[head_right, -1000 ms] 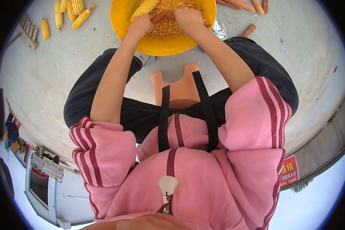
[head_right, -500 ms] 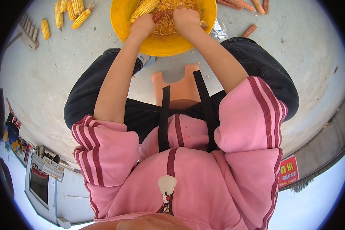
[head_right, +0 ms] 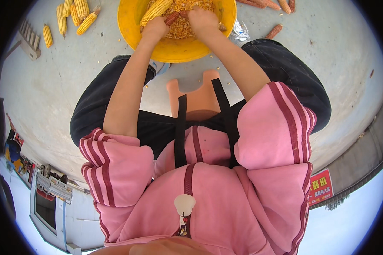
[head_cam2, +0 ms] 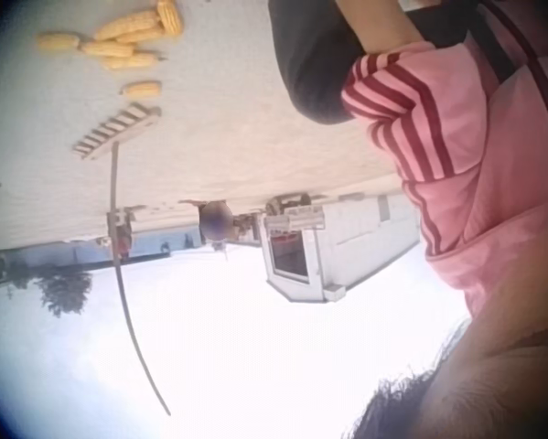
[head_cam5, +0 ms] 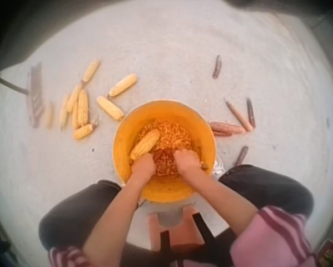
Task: The person sits on a small stool and shucks corn by hand, removing kernels from the cob into a yellow bowl. They handle multiple corn cobs, rotating them to remove kernels and placing the stripped cobs aside.
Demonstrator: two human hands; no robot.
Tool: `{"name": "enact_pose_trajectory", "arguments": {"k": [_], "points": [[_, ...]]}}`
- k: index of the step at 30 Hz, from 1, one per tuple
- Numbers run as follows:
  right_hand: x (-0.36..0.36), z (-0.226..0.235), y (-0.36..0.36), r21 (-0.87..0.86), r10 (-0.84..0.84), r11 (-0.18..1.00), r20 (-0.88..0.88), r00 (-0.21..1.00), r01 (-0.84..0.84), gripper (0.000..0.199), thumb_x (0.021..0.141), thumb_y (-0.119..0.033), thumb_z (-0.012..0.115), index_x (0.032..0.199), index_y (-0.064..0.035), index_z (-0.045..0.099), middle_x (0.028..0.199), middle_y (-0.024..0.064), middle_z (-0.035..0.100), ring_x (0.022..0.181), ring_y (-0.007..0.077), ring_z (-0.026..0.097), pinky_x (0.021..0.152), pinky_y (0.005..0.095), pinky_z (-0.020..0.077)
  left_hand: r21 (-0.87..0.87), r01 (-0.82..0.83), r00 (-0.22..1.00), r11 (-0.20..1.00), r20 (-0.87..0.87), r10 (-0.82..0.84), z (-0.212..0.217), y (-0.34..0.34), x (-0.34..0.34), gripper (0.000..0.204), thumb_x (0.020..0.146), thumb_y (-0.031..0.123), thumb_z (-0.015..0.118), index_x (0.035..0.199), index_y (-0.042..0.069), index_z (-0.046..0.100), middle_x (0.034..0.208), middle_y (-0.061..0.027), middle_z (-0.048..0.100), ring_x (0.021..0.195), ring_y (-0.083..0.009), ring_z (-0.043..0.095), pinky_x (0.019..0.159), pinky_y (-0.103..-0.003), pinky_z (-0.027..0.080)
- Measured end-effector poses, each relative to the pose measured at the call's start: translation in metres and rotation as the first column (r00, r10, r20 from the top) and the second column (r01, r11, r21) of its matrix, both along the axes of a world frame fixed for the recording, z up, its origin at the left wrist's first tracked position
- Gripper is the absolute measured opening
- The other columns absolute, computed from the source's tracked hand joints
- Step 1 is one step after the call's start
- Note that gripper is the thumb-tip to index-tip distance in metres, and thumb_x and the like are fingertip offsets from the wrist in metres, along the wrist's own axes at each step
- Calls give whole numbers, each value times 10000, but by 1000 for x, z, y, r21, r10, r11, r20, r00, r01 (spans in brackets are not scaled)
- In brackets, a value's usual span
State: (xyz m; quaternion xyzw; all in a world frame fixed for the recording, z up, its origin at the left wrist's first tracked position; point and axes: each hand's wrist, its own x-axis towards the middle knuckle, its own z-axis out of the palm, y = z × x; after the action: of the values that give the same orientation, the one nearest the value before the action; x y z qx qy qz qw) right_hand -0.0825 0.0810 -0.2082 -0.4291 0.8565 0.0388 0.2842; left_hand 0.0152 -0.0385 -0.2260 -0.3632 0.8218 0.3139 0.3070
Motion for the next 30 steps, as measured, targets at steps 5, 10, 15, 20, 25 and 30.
{"name": "enact_pose_trajectory", "arguments": {"k": [5,10,15,20,25,30], "points": [[-6,-4,2,-28,65,997,-9,998,-65,215,799,-70,512,962,-110,647,1077,71,578,949,251,614,741,380,518,-20,28,999,999,20,-28,-15,-2,6,363,779,184,514,1133,178,594,1025,-166,620,957,-327,592,834,-413,467],[-13,-1,4,4,125,992,32,992,-125,210,799,-70,509,956,-94,647,1079,79,579,941,264,616,741,387,517,13,32,999,999,36,-33,-8,0,3,346,778,179,516,1112,165,603,998,-166,628,921,-333,602,813,-411,472],[-14,8,1,42,114,992,43,992,-116,200,791,-68,520,947,-71,646,1076,100,590,928,273,622,729,389,521,34,80,997,996,5,-80,-5,-2,7,325,773,160,511,1077,107,614,1011,-187,621,933,-339,600,803,-415,475],[-14,10,2,60,87,994,47,995,-90,195,782,-69,529,940,-49,642,1026,121,622,910,275,630,726,382,523,66,68,998,996,1,-68,8,0,4,298,766,133,515,1020,25,628,1055,-216,604,987,-349,587,801,-433,477],[-15,15,1,74,97,992,63,993,-102,182,781,-79,537,925,-44,643,989,123,637,891,277,636,717,376,523,62,82,996,995,23,-84,7,-3,4,284,757,124,532,1003,27,636,1044,-208,611,966,-343,599,795,-434,481],[-18,14,9,-101,132,985,-80,988,-139,205,783,-102,536,945,-43,647,980,155,623,884,295,626,727,388,513,11,167,986,986,-11,-167,18,-12,-1,335,754,148,507,1067,120,623,831,-189,638,712,-300,637,647,-378,512]]}}
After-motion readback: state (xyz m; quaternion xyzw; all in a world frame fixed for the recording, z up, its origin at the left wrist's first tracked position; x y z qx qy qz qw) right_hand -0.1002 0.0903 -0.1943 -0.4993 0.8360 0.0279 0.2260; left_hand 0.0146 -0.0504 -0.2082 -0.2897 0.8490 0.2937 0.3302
